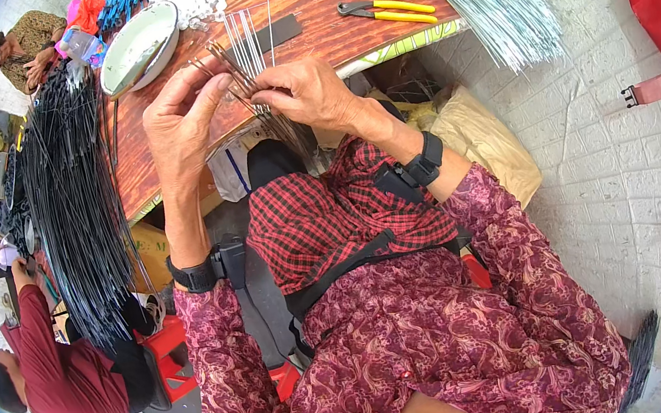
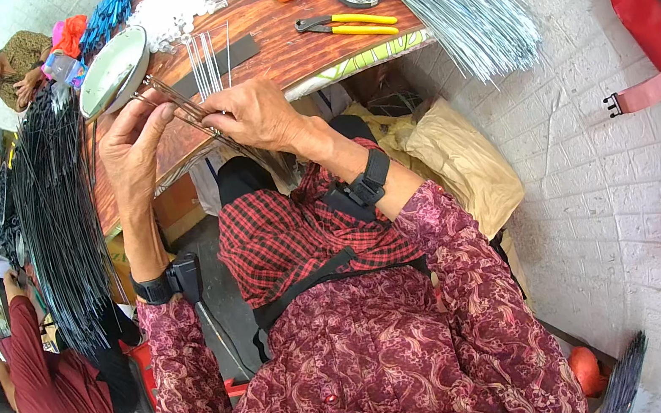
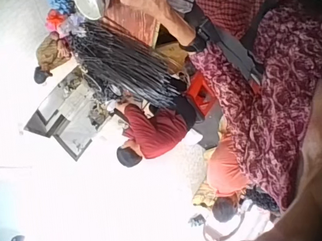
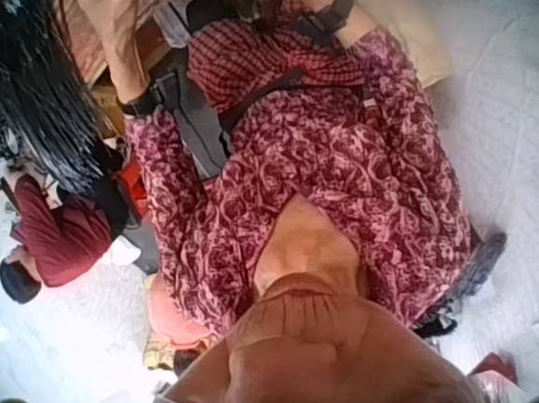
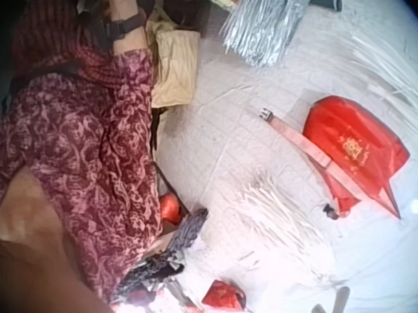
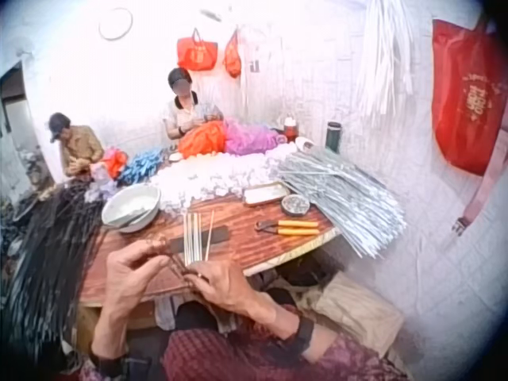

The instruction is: Group metal umbrella ribs and attach plastic components using hands and pliers.

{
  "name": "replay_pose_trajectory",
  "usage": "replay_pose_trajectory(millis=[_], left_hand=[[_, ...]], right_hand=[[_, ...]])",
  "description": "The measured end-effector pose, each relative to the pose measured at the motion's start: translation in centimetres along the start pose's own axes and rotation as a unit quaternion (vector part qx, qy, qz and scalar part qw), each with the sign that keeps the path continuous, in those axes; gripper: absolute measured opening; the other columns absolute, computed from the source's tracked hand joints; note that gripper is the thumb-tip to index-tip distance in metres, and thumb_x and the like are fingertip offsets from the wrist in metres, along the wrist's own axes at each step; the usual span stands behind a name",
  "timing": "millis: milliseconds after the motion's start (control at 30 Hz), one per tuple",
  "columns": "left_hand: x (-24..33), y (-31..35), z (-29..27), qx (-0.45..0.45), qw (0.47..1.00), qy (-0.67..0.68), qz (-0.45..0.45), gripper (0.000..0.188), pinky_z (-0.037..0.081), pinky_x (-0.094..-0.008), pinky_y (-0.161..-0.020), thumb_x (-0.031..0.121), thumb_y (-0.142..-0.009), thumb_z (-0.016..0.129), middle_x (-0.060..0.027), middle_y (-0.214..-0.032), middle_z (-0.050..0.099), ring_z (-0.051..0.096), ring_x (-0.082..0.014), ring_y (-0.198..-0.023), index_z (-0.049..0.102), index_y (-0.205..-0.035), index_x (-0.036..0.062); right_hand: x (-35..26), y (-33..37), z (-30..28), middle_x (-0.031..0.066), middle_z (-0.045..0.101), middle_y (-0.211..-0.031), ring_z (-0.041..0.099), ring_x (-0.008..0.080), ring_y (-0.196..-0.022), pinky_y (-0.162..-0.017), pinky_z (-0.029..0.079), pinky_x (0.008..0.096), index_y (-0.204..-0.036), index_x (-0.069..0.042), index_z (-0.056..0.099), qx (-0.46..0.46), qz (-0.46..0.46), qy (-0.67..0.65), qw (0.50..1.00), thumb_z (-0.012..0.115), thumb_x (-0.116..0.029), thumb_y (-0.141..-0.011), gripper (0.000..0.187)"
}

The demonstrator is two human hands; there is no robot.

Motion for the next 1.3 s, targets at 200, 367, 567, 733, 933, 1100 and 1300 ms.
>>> replay_pose_trajectory(millis=[200,367,567,733,933,1100,1300], left_hand=[[0.6,-0.2,0.4,-0.016,1.0,-0.004,0.023,0.022,0.054,-0.0257,-0.084,-0.003,-0.089,0.071,-0.0061,-0.104,0.068,0.066,-0.0118,-0.095,0.07,-0.111,-0.005],[1.0,-0.2,0.6,-0.013,0.998,-0.057,0.035,0.018,0.054,-0.0258,-0.084,-0.004,-0.089,0.07,-0.0062,-0.103,0.068,0.066,-0.0119,-0.095,0.069,-0.108,-0.006],[1.2,-0.1,0.4,-0.013,0.997,-0.062,0.039,0.018,0.054,-0.0256,-0.084,-0.004,-0.089,0.07,-0.0057,-0.101,0.067,0.065,-0.0116,-0.095,0.069,-0.107,-0.0057],[0.4,0.0,0.3,-0.016,0.997,-0.061,0.043,0.021,0.055,-0.0262,-0.082,-0.003,-0.088,0.071,-0.0053,-0.103,0.068,0.065,-0.011,-0.095,0.07,-0.11,-0.0041],[0.4,0.0,0.6,-0.004,0.999,-0.034,0.029,0.029,0.057,-0.0256,-0.081,-0.004,-0.087,0.072,-0.0052,-0.101,0.069,0.068,-0.0115,-0.092,0.07,-0.116,-0.0022],[0.6,-0.1,0.4,0.003,0.997,-0.066,0.044,0.031,0.057,-0.0252,-0.08,-0.004,-0.088,0.072,-0.0052,-0.1,0.069,0.068,-0.0113,-0.091,0.07,-0.118,-0.0018],[0.9,0.1,-0.3,0.03,0.993,-0.111,0.02,0.022,0.054,-0.0223,-0.078,-0.004,-0.09,0.071,-0.0026,-0.1,0.066,0.063,-0.0074,-0.089,0.069,-0.111,-0.0056]], right_hand=[[-0.2,-0.2,0.2,0.014,0.068,-0.071,0.066,0.0328,-0.063,-0.056,0.05,0.0424,-0.095,-0.009,0.075,-0.004,0.004,-0.012,1.0,0.07,-0.025,-0.088,0.017],[-0.2,0.0,0.0,0.0144,0.067,-0.07,0.066,0.0333,-0.063,-0.055,0.05,0.0427,-0.091,-0.007,0.073,0.02,-0.01,0.003,1.0,0.071,-0.023,-0.088,0.017],[0.0,0.2,0.4,0.0152,0.067,-0.07,0.067,0.0343,-0.064,-0.056,0.05,0.0431,-0.088,-0.005,0.07,0.007,0.02,0.012,1.0,0.072,-0.023,-0.087,0.017],[-0.1,0.3,0.2,0.0143,0.066,-0.069,0.065,0.0307,-0.062,-0.055,0.049,0.0389,-0.09,-0.005,0.071,0.025,0.022,0.001,0.999,0.072,-0.02,-0.086,0.015],[-0.1,0.3,0.2,0.0156,0.067,-0.07,0.066,0.0344,-0.064,-0.056,0.05,0.0436,-0.09,-0.005,0.069,0.02,0.016,0.007,1.0,0.072,-0.022,-0.087,0.018],[0.0,0.3,0.2,0.0159,0.065,-0.069,0.065,0.0357,-0.063,-0.056,0.049,0.0448,-0.088,-0.005,0.07,0.021,0.028,0.009,0.999,0.071,-0.021,-0.086,0.016],[0.4,0.7,-0.6,0.0126,0.067,-0.068,0.068,0.0281,-0.063,-0.058,0.051,0.0375,-0.088,-0.004,0.071,0.062,0.061,-0.021,0.996,0.071,-0.018,-0.087,0.014]])
Point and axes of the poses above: each hand's wrist, its own y-axis away from the middle knuckle, its own z-axis out of the palm, x = y × z, the point moved 5 cm from there along -y, towards the middle knuckle
